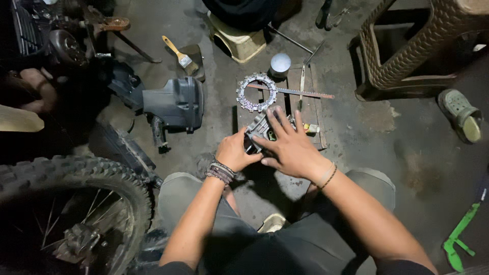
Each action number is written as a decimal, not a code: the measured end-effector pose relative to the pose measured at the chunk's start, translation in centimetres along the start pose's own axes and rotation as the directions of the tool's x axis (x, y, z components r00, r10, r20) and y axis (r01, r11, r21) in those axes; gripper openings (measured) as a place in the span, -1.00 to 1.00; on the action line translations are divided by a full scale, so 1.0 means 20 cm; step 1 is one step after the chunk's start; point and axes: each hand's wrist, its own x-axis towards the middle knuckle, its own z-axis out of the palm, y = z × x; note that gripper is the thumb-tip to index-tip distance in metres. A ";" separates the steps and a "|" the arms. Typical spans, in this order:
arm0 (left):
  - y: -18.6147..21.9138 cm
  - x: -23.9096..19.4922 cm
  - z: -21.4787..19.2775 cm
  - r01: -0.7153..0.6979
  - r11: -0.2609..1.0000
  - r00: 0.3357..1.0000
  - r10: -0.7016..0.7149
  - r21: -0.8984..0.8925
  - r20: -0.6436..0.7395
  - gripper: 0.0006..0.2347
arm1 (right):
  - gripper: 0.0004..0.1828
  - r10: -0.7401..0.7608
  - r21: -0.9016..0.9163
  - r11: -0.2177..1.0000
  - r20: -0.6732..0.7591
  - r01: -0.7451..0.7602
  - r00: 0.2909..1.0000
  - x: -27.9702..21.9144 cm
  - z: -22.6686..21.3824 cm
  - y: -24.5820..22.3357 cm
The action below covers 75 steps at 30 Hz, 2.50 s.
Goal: The person sits on the floor and assembles a small engine component, inserting a piston into a cylinder block and manipulating internal parts with their hands. They rotate the assembly to check alignment and fit.
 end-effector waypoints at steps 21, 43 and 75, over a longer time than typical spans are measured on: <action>-0.06 -0.01 0.06 0.006 0.999 1.000 -0.006 0.054 0.008 -0.30 | -0.36 -0.041 -0.070 0.997 -0.078 0.036 0.996 -0.01 -0.02 -0.11; 0.00 -0.01 -0.02 0.009 0.999 1.000 -0.010 0.033 0.028 -0.26 | -0.64 0.086 0.300 0.954 -0.209 -0.020 0.974 0.12 0.05 0.08; -0.04 -0.01 0.02 0.012 1.000 1.000 -0.012 -0.004 0.016 -0.30 | -0.39 0.093 0.000 0.996 -0.003 -0.093 0.996 0.01 -0.09 -0.02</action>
